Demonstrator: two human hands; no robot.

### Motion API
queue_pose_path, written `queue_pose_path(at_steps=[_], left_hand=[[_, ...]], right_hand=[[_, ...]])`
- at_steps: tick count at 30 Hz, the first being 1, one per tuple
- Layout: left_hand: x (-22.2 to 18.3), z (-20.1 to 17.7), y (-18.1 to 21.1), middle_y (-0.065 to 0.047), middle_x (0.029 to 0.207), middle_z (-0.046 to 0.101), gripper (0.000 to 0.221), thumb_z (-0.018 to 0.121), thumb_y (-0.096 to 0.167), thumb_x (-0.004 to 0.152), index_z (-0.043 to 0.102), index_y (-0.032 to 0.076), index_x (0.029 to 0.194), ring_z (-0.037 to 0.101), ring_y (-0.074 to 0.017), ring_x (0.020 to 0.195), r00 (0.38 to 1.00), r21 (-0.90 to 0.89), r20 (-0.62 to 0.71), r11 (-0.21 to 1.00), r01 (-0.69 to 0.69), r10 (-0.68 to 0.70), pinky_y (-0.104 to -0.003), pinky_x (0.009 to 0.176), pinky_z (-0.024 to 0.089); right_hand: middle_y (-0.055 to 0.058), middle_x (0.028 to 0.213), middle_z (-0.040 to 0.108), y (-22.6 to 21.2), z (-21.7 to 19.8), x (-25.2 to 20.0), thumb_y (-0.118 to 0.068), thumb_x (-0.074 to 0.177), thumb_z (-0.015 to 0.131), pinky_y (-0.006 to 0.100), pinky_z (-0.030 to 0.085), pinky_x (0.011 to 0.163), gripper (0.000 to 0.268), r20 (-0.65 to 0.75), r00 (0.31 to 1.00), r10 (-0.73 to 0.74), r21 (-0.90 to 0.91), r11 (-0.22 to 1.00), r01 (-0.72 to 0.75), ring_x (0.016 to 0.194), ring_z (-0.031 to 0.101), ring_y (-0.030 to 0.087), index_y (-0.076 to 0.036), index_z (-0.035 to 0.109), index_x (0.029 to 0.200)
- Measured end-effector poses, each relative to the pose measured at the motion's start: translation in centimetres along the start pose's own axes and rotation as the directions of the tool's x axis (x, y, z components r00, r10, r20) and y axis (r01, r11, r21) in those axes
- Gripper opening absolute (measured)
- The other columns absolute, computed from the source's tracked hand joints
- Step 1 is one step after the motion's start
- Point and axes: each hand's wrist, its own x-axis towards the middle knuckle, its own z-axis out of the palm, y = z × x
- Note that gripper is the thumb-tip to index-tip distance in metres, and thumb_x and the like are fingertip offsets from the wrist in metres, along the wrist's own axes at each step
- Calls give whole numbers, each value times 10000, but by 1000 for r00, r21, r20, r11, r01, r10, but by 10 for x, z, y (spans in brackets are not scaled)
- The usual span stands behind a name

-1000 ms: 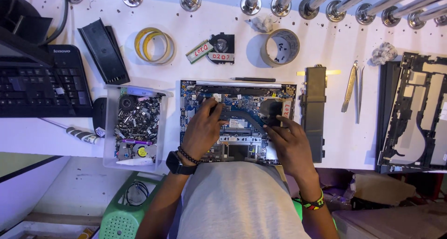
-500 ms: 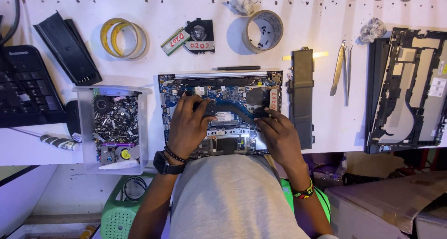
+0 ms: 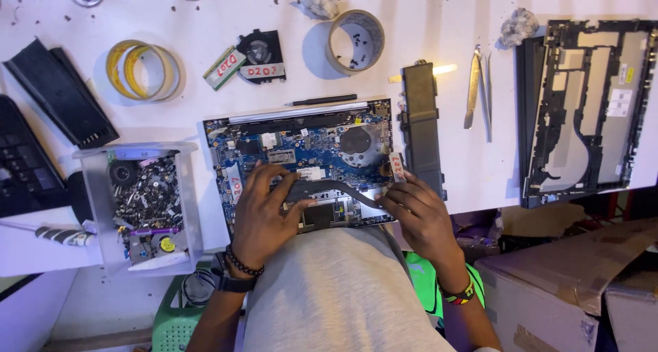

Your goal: The person works at a repair bench on a partially disassembled laptop, using a screwdriver to remove screws from the exposed motherboard and lifting out internal components such as the cooling fan and small boards, placing removed parts on the workbench and in a parts tray.

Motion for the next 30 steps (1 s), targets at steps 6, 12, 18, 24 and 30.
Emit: queue_pose_path(at_steps=[6, 12, 18, 24, 30], left_hand=[[3, 2, 32, -54, 956, 659, 199, 854, 231, 861, 766, 96, 977, 708, -378, 1033, 993, -299, 54, 947, 120, -109, -541, 1035, 524], [12, -31, 37, -78, 1213, 623, 270, 690, 300, 983, 688, 89, 1152, 655, -262, 1161, 982, -271, 60, 943, 191, -181, -401, 966, 554], [-13, -37, 21, -115, 1156, 653, 244, 619, 239, 1035, 702, 59, 1178, 668, -286, 1090, 983, -229, 5, 956, 182, -186, -409, 916, 562], [-37, -35, 9, -111, 1149, 692, 224, 652, 193, 1016, 695, 61, 1193, 691, -276, 1054, 970, -216, -73, 953, 213, -233, -400, 898, 583], [-45, -47, 5, -113, 1134, 698, 220, 610, 205, 1042, 686, 52, 1181, 691, -277, 1033, 960, -210, -137, 954, 214, -245, -398, 877, 570]], right_hand=[[153, 897, 783, 13, -52, -29, 24, 995, 605, 468, 647, 885, 229, -345, 936, 63, -157, 980, -124, 871, 760, 360, 5, 804, 884], [338, 1015, 756, 55, -71, -61, 228, 1102, 665, 496, 586, 845, 80, -596, 801, 47, -311, 907, -284, 901, 748, 419, 225, 738, 1069], [329, 1151, 786, 77, -42, -87, 86, 1150, 591, 499, 629, 924, 191, -550, 835, -27, -651, 641, -408, 1056, 779, 467, 200, 733, 1208], [298, 1153, 800, 101, -4, -104, 85, 1134, 639, 478, 654, 868, 152, -527, 848, -50, -631, 691, -351, 1032, 803, 410, 171, 748, 1196], [286, 1222, 781, 113, 8, -120, 43, 1123, 694, 475, 583, 992, 168, -374, 917, 140, -575, 740, -348, 1160, 744, 421, 136, 788, 1226]])
